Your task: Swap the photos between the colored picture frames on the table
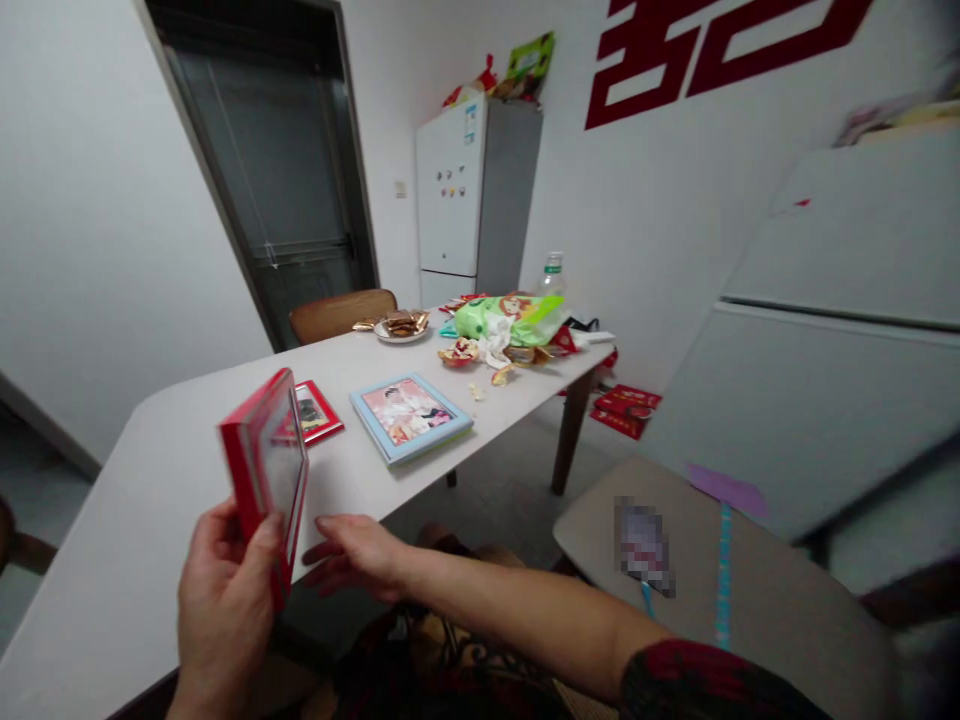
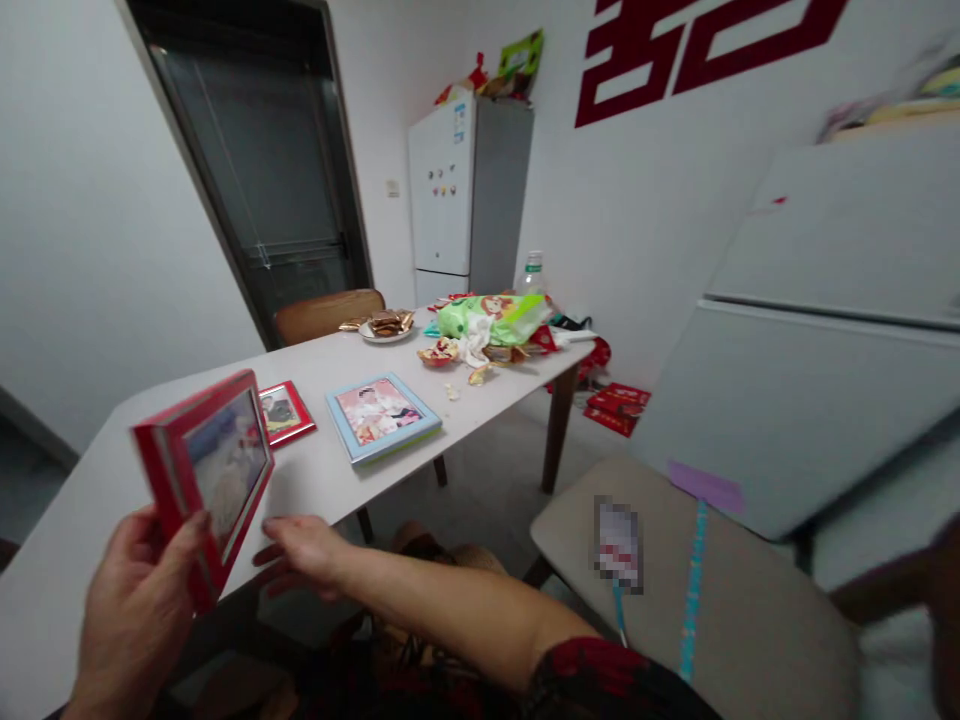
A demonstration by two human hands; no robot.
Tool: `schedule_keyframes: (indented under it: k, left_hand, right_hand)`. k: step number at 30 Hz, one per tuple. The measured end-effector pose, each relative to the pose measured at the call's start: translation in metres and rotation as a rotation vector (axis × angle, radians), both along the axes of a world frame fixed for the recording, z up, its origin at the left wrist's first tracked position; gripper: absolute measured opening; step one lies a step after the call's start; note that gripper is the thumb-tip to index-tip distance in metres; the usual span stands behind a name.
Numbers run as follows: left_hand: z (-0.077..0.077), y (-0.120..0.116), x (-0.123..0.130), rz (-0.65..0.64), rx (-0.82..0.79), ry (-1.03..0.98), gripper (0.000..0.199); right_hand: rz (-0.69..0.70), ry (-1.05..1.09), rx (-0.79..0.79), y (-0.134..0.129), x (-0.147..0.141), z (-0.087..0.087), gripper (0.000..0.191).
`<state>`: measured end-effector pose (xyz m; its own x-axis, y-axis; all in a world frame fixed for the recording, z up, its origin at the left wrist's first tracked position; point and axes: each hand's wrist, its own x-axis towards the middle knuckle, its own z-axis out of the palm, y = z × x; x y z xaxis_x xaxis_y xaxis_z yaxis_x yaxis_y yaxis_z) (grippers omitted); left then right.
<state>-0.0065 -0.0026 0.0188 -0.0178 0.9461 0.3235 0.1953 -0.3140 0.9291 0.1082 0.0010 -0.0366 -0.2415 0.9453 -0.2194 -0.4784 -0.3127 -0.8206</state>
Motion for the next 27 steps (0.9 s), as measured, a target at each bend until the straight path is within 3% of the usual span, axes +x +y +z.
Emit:
schedule_keyframes:
  k: [3,5,8,10,12,15,17,20,27]
  left_hand:
    - [0.017,-0.002,0.025,-0.024,-0.07,-0.272,0.022]
    - [0.024,0.005,0.039,-0.025,0.005,-0.334,0.02]
    - [0.024,0.027,0.056,-0.128,0.055,-0.417,0.025]
    - [0.013,0.046,0.066,-0.227,-0.051,-0.462,0.025]
    - [-0.004,0.064,0.078,-0.247,-0.183,-0.465,0.025]
    - [-0.03,0.081,0.099,-0.252,-0.255,-0.322,0.029]
    - [-0.041,0.087,0.112,-0.24,-0.208,-0.093,0.032]
    - [-0.05,0.094,0.126,-0.199,-0.151,0.216,0.033]
    - [-0.057,0.107,0.129,-0.145,-0.15,0.393,0.028]
  right_hand:
    - [-0.145,0.285,0.023,0.013,-0.012,0.006,0.024]
    - [-0.326,0.284,0.031,0.027,0.002,0.011,0.019]
    - [-0.548,-0.023,0.118,0.052,0.055,0.022,0.017]
    - [-0.595,-0.36,0.194,0.068,0.099,0.029,0.019]
    - [-0.55,-0.72,0.224,0.081,0.142,0.036,0.023]
    - [-0.537,-0.887,0.196,0.094,0.19,0.042,0.024]
    - [-0.537,-0.971,0.184,0.099,0.21,0.042,0.026]
    - [-0.508,-1.065,0.187,0.104,0.226,0.04,0.029]
    - [-0.404,-1.225,0.184,0.114,0.227,0.03,0.03]
